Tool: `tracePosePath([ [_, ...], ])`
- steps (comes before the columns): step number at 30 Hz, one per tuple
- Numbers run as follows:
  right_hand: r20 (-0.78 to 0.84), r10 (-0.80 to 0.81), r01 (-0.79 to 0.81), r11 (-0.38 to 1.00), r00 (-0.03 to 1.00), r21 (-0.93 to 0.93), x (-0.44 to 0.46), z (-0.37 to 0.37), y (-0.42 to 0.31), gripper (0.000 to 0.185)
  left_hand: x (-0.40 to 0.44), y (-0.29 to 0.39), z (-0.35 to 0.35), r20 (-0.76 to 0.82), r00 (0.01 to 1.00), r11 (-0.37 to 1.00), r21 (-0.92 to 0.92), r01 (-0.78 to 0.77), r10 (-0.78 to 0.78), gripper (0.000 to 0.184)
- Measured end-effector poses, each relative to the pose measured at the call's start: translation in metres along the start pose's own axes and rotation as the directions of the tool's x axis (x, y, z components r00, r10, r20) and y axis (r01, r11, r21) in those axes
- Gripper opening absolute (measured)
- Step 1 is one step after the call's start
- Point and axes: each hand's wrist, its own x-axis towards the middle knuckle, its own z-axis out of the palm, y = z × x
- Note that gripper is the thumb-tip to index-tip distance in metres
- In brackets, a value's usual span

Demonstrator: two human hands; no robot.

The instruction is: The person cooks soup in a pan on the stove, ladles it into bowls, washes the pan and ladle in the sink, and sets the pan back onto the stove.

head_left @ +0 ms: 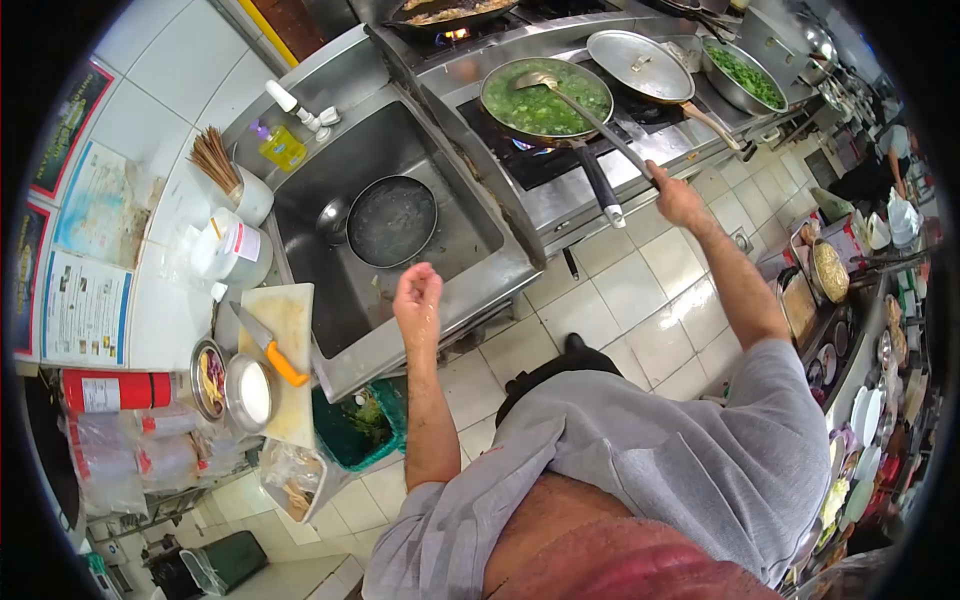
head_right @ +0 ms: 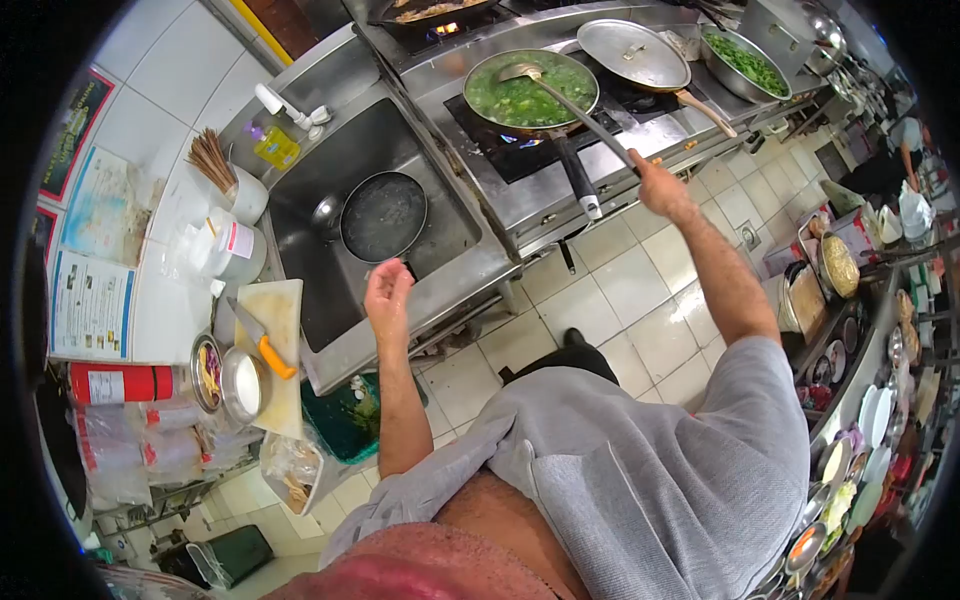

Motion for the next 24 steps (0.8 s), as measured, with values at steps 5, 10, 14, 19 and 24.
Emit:
tracePosePath([
  [5,0.331,-0.043,-0.227,0.645,0.943,0.730,-0.030,-0.038,-0.036,0.043,-0.063,0.004,0.082,0.530,0.830,0.977,-0.009,0.213,-0.176,0.019],
  [10,0.493,-0.248,-0.477,0.124,0.834,0.870,-0.017,-0.069,-0.006,0.018,-0.080,-0.089,0.181,0.609,0.670,0.905,0.277,0.322,-0.425,0.025],
  [14,0.527,-0.406,-0.591,-0.041,0.746,0.805,-0.011,-0.083,0.029,0.020,-0.063,-0.163,0.241,0.398,0.691,0.753,0.001,0.658,-0.604,0.035],
  [19,0.427,-0.383,-0.330,0.293,0.819,0.897,-0.005,-0.092,0.062,0.049,-0.026,-0.222,0.278,0.101,0.701,0.589,-0.466,0.660,-0.706,0.043],
  [24,0.253,-0.318,0.080,0.751,0.914,0.655,0.014,-0.106,0.078,0.065,0.004,-0.254,0.287,0.004,0.669,0.401,-0.797,0.451,-0.744,0.055],
])
